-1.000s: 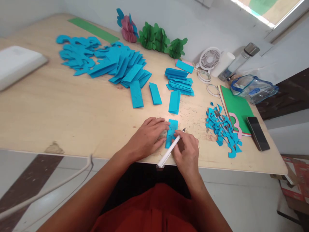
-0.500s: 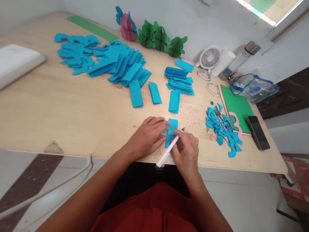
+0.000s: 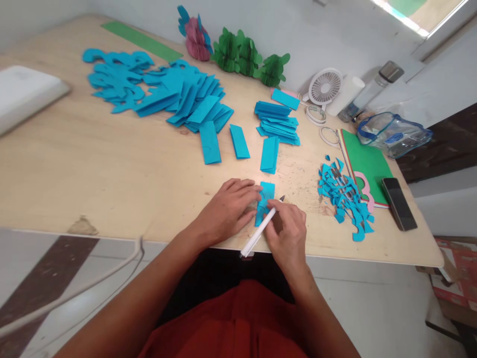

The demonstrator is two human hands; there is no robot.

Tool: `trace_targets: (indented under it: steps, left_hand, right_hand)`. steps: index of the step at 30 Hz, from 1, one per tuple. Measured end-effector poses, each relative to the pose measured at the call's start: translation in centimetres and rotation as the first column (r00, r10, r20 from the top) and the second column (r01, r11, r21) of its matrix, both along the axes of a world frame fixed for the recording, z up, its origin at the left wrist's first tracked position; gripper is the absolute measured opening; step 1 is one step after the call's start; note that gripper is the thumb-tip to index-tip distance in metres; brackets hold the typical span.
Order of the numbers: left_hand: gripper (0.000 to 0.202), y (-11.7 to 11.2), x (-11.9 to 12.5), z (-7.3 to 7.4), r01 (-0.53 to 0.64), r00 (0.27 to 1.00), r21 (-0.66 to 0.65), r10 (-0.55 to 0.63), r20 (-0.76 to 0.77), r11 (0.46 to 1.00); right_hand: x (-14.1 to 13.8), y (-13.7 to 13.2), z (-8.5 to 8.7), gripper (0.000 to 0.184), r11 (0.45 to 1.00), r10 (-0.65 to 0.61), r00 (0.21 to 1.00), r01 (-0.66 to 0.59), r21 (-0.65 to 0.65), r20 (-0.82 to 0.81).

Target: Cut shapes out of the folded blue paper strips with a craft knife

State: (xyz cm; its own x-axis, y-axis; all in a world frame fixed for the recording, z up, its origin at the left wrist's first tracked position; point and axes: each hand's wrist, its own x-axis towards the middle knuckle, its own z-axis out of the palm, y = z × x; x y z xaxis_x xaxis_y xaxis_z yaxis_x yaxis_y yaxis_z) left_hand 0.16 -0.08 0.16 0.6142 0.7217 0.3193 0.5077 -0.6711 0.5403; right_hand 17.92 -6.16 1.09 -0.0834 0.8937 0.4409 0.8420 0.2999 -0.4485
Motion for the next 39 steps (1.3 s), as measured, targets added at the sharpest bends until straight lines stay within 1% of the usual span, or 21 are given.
trace_targets:
  steps: [5, 9, 19, 24, 30, 34, 39]
  left_hand:
    - [0.026, 0.01, -0.04, 0.03, 0.009, 1.000, 0.008, -0.009, -0.017, 1.000]
    - [0.025, 0.03, -0.05, 0.11, 0.014, 0.999, 0.012, -0.014, -0.030, 1.000]
    - [0.021, 0.03, 0.05, -0.01, 0.002, 1.000, 0.027, -0.002, -0.015, 1.000]
    - [0.021, 0.06, 0.09, -0.08, -0.003, 1.000, 0.032, 0.003, -0.009, 0.999]
    - [0.022, 0.08, 0.09, -0.14, 0.002, 1.000, 0.029, -0.001, -0.007, 1.000]
    - [0.022, 0.08, 0.06, -0.19, 0.002, 1.000, 0.029, -0.002, -0.004, 1.000]
    - [0.023, 0.09, 0.07, -0.25, 0.002, 1.000, 0.023, -0.001, -0.005, 1.000]
  right_hand:
    - [0.06, 0.08, -0.10, 0.031, 1.000, 0.002, 1.000, -0.002, -0.007, -0.009]
    - [0.08, 0.09, -0.17, 0.029, 1.000, 0.009, 1.000, -0.009, 0.012, -0.015]
    - [0.15, 0.09, -0.26, 0.030, 0.999, 0.021, 1.000, -0.021, 0.040, 0.008]
    - [0.13, 0.10, -0.14, 0.029, 0.998, 0.025, 0.999, -0.026, 0.049, 0.023]
    - [0.26, -0.31, 0.11, 0.029, 0.999, 0.022, 1.000, -0.022, 0.046, -0.010]
    - [0.43, -0.58, -0.01, 0.030, 0.999, 0.001, 1.000, -0.001, 0.053, -0.006]
    - [0.52, -0.60, -0.26, 0.033, 0.998, 0.016, 1.000, -0.016, 0.058, -0.002]
